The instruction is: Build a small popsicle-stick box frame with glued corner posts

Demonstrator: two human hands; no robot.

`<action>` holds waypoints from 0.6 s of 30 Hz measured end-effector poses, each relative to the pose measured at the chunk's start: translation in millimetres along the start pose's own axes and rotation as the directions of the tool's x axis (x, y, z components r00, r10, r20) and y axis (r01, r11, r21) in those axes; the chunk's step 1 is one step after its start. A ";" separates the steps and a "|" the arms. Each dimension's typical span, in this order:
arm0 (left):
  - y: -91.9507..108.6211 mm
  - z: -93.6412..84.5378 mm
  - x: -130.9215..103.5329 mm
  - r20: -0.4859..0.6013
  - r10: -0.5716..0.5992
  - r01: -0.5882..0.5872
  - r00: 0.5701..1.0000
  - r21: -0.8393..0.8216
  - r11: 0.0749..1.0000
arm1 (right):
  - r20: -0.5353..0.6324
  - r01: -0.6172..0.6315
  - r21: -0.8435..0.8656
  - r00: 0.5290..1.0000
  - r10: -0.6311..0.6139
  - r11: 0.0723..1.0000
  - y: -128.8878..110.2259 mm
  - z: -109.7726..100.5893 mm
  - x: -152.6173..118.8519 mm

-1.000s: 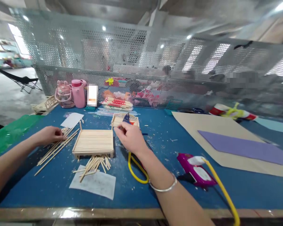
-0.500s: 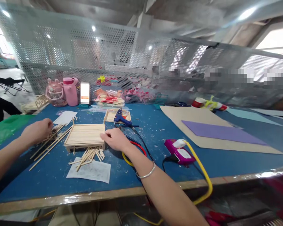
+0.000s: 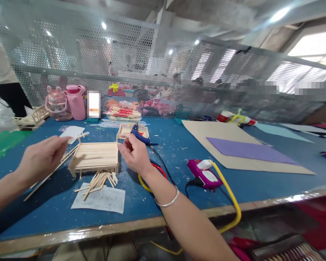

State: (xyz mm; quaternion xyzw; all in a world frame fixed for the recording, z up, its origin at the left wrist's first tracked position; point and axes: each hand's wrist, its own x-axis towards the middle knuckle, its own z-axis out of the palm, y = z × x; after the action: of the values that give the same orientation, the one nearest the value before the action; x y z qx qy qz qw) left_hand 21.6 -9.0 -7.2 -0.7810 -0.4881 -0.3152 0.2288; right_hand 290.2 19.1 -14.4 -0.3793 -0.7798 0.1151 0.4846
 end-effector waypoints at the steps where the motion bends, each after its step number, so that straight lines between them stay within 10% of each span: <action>1: 6.6 -0.2 -0.8 0.007 0.086 -0.086 0.996 0.029 0.996 | 0.029 0.075 -0.006 0.997 -0.075 0.997 -3.3 -0.3 -0.5; 6: 26.3 1.3 -3.1 0.049 0.319 -0.322 0.946 0.060 0.945 | 0.219 0.337 -0.100 0.925 -0.310 0.936 -10.8 -0.2 -1.8; 18: 13.7 -2.1 22.3 0.068 0.346 -0.349 0.936 0.039 0.936 | 0.273 0.291 -0.197 0.933 -0.233 0.936 -5.5 -8.7 11.8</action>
State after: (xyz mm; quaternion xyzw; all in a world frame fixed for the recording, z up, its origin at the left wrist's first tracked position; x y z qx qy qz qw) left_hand 40.8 -2.3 9.6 -0.8582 -0.3567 -0.2339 0.2856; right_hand 292.0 22.0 0.9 -0.3084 -0.8855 0.0022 0.3474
